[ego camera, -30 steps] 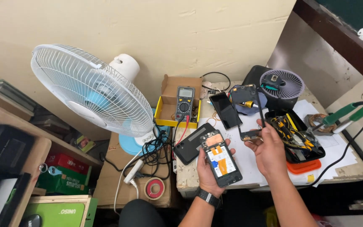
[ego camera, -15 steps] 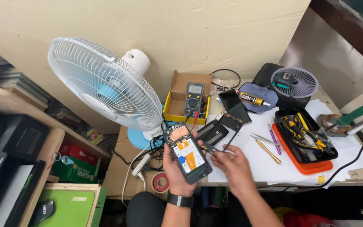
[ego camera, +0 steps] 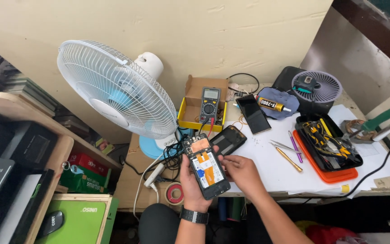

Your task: The person disassembles a smartphone by removing the back cover and using a metal prying tool to detach internal components. They carefully lift and separate the battery and other parts from the phone's chassis while working at a cluttered desk.

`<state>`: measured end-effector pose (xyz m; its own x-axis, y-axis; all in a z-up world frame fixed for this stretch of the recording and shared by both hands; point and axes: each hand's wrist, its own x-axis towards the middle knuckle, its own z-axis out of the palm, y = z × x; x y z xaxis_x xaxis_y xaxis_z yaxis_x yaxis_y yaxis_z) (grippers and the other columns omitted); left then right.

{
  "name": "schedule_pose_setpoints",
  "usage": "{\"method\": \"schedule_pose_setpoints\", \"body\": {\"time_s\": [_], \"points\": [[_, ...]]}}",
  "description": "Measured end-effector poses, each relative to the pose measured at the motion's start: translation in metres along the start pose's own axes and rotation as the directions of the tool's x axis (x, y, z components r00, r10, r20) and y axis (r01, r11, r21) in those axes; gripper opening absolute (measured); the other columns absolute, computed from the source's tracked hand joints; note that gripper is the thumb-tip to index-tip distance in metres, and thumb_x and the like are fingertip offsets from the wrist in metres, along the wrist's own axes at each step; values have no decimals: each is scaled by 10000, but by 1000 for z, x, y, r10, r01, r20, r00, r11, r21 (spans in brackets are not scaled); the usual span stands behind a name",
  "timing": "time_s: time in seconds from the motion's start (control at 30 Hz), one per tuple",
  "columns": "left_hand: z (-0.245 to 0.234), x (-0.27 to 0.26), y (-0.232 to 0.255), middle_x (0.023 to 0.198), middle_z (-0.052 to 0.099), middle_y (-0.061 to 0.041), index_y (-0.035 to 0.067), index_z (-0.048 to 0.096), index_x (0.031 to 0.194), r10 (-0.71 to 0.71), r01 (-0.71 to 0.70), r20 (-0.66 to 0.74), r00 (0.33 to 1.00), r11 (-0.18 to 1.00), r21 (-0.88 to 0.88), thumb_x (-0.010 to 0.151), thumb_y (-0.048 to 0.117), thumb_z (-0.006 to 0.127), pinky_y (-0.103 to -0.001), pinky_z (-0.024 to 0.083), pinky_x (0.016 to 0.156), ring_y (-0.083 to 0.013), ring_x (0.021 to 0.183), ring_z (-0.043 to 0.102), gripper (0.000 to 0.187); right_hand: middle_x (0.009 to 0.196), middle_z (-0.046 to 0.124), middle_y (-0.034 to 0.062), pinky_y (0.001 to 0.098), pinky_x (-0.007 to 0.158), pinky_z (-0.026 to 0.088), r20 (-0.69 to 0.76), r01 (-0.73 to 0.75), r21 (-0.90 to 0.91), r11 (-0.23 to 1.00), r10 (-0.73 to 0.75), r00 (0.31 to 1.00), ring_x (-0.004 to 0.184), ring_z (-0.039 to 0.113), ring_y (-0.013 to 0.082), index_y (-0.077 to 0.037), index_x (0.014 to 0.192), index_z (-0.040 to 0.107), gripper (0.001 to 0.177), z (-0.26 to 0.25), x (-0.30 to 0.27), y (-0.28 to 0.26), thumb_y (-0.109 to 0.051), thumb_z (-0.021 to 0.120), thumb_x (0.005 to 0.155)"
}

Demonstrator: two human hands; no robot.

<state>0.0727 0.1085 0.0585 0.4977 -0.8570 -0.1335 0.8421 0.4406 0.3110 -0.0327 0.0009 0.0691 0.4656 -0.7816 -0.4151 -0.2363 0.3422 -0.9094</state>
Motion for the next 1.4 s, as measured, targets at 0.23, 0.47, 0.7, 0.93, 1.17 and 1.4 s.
{"method": "schedule_pose_setpoints", "body": {"time_s": [0.23,0.47,0.7,0.93,1.17,1.4], "points": [[-9,8,-45,1456,777,-245,50,660,1607,-114,117,-58,992,992,42,1108,699,465,-454,659,897,-358,1126,792,841,1054,889,191,369,634,653,-75,165,-143,976,-177,981,802,838,276,-17,1352,852,325,-81,0,17,-114,698,1083],[37,10,-106,1358,849,-218,21,766,1402,-1,98,-465,885,978,184,1143,586,497,-471,628,1052,-347,1206,796,678,1384,803,66,370,958,682,-86,270,-345,899,-316,945,1166,800,196,-149,1463,808,499,-128,-30,45,-199,837,967],[28,7,-125,1649,696,-239,-16,595,1650,81,-52,-125,989,974,219,1114,529,471,-493,527,1288,-354,1513,663,775,1714,590,93,480,1315,480,171,415,-629,657,-404,899,1607,569,290,-232,1746,518,954,-140,-31,28,-311,924,885],[23,-3,-57,1701,656,-201,184,486,1750,13,103,-195,981,814,571,1008,514,624,-507,685,1009,-340,1449,717,824,1788,564,50,406,1340,405,319,524,-607,598,-420,849,1661,517,263,-279,1729,540,1007,-168,8,23,-80,830,785],[-16,-4,-49,1628,597,-269,62,443,1761,103,-42,43,994,-12,999,945,275,895,-578,492,1277,-455,1573,557,957,1682,649,125,498,1368,441,344,575,-447,685,-462,817,1579,599,312,-143,1670,626,961,-168,20,33,41,890,765],[-16,-6,-55,1683,431,-159,170,439,1764,18,-21,24,1000,-176,984,1047,322,804,-529,691,1081,-355,1572,556,819,1792,511,101,474,1451,321,366,547,-196,814,-457,811,1726,419,236,-116,1711,555,847,-178,27,46,158,621,912]]}}
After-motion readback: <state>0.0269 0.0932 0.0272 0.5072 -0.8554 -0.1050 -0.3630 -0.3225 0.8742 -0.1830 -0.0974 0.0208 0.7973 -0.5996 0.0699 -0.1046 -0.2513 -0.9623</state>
